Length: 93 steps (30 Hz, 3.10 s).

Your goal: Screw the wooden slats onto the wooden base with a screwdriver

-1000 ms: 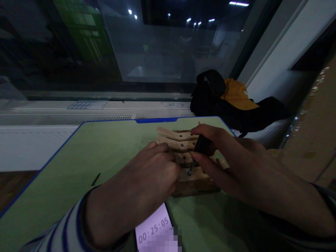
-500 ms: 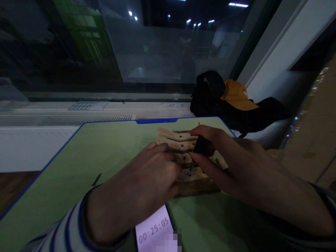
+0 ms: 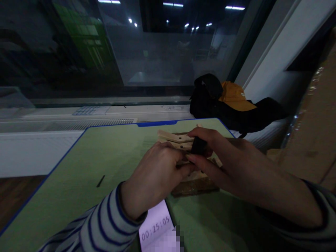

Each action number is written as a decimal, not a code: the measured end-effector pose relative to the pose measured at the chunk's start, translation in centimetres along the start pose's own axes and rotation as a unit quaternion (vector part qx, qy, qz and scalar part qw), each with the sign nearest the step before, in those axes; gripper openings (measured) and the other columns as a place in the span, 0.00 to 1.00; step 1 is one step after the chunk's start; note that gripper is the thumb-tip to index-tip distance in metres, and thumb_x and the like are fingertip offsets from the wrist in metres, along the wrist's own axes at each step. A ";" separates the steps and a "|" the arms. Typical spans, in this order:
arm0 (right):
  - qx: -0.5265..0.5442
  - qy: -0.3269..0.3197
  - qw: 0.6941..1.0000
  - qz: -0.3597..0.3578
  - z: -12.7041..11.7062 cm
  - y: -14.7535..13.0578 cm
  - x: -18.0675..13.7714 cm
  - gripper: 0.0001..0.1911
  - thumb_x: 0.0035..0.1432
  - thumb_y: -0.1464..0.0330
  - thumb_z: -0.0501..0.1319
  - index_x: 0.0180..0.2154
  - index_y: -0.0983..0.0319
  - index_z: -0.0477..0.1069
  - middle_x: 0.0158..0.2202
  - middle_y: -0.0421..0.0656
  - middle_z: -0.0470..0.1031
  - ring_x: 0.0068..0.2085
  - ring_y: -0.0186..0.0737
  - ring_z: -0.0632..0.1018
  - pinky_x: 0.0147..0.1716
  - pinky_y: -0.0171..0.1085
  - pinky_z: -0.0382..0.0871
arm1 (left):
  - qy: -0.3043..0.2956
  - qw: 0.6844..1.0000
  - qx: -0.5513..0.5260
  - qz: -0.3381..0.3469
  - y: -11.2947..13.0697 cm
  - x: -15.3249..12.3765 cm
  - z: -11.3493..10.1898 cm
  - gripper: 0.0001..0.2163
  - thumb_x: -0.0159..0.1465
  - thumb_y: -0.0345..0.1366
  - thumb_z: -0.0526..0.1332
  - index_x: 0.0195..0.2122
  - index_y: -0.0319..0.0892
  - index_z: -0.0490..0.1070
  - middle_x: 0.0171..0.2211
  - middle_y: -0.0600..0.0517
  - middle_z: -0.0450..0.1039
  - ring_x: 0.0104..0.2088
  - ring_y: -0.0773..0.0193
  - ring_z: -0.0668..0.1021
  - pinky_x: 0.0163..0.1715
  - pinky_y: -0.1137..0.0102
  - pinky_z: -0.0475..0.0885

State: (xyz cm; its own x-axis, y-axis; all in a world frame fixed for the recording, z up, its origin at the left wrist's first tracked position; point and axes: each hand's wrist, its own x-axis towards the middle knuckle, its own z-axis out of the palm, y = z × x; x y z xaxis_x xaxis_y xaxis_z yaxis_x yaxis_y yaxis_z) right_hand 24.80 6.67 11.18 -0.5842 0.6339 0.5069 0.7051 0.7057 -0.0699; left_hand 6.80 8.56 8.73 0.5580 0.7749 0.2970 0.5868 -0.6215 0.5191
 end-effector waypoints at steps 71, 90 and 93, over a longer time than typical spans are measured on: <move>0.053 -0.027 0.998 0.007 -0.3 -0.3 0.3 0.20 0.62 0.71 0.56 0.55 0.69 0.61 0.48 0.49 0.76 0.47 0.39 0.77 0.44 0.37 0.73 | -0.010 0.998 -0.049 -0.043 0.9 -0.1 -0.1 0.08 0.60 0.29 0.60 0.24 0.41 0.74 0.25 0.55 0.77 0.26 0.67 0.76 0.27 0.73 0.65; 0.049 -0.016 0.999 0.001 -0.4 -0.4 0.3 0.19 0.63 0.70 0.55 0.55 0.68 0.61 0.47 0.49 0.75 0.45 0.40 0.77 0.43 0.38 0.73 | -0.010 0.998 -0.054 -0.030 0.9 0.0 -0.1 0.07 0.61 0.29 0.60 0.26 0.42 0.74 0.27 0.56 0.76 0.28 0.68 0.75 0.29 0.73 0.64; 0.053 -0.022 0.998 0.006 -0.4 -0.4 0.3 0.18 0.63 0.71 0.55 0.54 0.68 0.61 0.48 0.49 0.75 0.45 0.40 0.77 0.42 0.38 0.73 | -0.009 0.998 -0.055 -0.026 1.0 0.0 -0.1 0.08 0.61 0.29 0.60 0.25 0.42 0.74 0.27 0.56 0.76 0.29 0.68 0.75 0.30 0.73 0.64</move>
State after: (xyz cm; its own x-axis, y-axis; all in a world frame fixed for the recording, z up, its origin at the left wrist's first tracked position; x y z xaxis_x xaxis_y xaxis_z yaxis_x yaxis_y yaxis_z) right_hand 24.52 6.47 11.73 -0.5948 0.6535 0.4681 0.6663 0.7266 -0.1677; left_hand 7.27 7.95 9.31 0.5391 0.8030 0.2539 0.5477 -0.5633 0.6186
